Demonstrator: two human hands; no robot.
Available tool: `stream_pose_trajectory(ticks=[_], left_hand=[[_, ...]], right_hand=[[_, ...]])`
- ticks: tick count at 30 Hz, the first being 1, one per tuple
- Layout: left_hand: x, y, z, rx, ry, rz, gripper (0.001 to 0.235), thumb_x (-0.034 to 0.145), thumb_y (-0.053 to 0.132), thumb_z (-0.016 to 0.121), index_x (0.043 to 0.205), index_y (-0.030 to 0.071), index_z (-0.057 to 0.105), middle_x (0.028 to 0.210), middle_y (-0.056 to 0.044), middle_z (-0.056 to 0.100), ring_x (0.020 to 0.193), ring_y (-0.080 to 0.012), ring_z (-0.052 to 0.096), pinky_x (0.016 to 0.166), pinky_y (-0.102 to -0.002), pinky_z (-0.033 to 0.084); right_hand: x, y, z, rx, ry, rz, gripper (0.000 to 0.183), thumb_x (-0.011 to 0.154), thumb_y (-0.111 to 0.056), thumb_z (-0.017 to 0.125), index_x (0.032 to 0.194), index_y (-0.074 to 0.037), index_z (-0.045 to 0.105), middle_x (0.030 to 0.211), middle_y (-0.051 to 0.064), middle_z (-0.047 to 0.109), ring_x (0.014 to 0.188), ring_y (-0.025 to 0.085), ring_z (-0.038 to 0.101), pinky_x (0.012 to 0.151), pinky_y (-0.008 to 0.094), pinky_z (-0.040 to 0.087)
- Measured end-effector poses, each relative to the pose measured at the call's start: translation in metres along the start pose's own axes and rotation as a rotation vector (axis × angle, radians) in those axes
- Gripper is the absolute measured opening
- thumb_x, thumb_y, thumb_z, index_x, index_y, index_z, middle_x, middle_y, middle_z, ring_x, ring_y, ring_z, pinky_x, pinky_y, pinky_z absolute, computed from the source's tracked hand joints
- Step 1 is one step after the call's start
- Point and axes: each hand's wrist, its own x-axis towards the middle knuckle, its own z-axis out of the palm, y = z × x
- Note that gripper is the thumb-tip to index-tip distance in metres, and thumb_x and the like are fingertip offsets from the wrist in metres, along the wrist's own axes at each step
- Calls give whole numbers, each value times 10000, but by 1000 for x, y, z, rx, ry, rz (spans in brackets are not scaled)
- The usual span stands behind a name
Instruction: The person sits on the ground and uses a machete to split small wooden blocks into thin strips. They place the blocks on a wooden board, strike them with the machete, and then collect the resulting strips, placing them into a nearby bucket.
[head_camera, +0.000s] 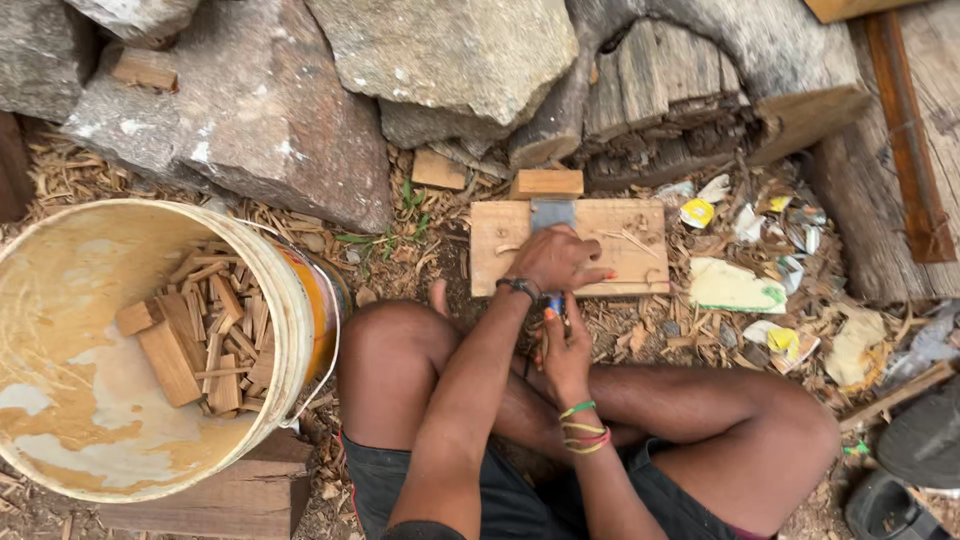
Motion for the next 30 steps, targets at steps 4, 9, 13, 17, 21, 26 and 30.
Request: stream_pose_trajectory(ticks=[4, 9, 13, 17, 21, 26, 30], left_hand=[[-16, 7, 9, -60, 226, 159, 420, 989, 566, 620, 1021, 168, 750, 757, -6, 730, 724, -158, 704, 826, -422, 584], [-33, 8, -19, 112, 488, -234, 341, 1012, 476, 672, 1066, 139, 683, 1012, -42, 735, 745, -143, 662, 686, -310, 549], [-34, 22, -56, 345, 435, -523, 629, 743, 530, 815, 1127, 49, 682, 982, -130, 669, 881, -258, 614, 770, -416, 466], [-27, 32, -39, 439, 220, -613, 516, 774, 528, 813, 1016, 81, 723, 1028, -95, 671, 1006, -295, 582, 925, -468, 376], [-32, 20, -32, 382, 299, -591, 345, 869, 421, 796, 1015, 112, 742, 1081, -67, 668, 1043, -266, 580, 976, -459, 378], [-67, 76, -73, 172, 672, -378, 255, 839, 325, 838, 952, 119, 737, 1124, -79, 644, 1078, -274, 559, 973, -444, 374], [-118, 142, -129, 49, 893, -236, 200, 887, 286, 824, 955, 120, 736, 1127, -46, 647, 1116, -238, 594, 1016, -437, 451]], right_hand=[[-6, -19, -15, 265, -16, 74, 630, 1007, -218, 585, 1598, -183, 371, 749, 60, 632, 456, 95, 504, 361, 231, 406], [-7, -61, -62, 630, 151, -120, 596, 1021, -257, 556, 1585, -234, 366, 770, 41, 610, 460, 85, 524, 343, 217, 431], [-15, -79, -118, 528, 305, -258, 581, 1066, -187, 596, 1597, -180, 361, 819, 53, 595, 513, 112, 513, 415, 243, 430], [-38, -78, -136, 489, 297, -195, 619, 1013, -169, 619, 1578, -195, 366, 779, 52, 570, 473, 124, 491, 394, 256, 399], [-43, -73, -128, 502, 235, -211, 653, 1006, -170, 644, 1594, -173, 362, 785, 59, 585, 497, 122, 514, 406, 255, 415], [-41, -65, -118, 470, 173, -232, 668, 1003, -162, 653, 1604, -154, 361, 787, 75, 620, 488, 133, 520, 404, 256, 408], [-32, -57, -111, 440, 135, -211, 669, 1010, -146, 662, 1610, -155, 365, 790, 70, 626, 510, 135, 530, 403, 251, 397]])
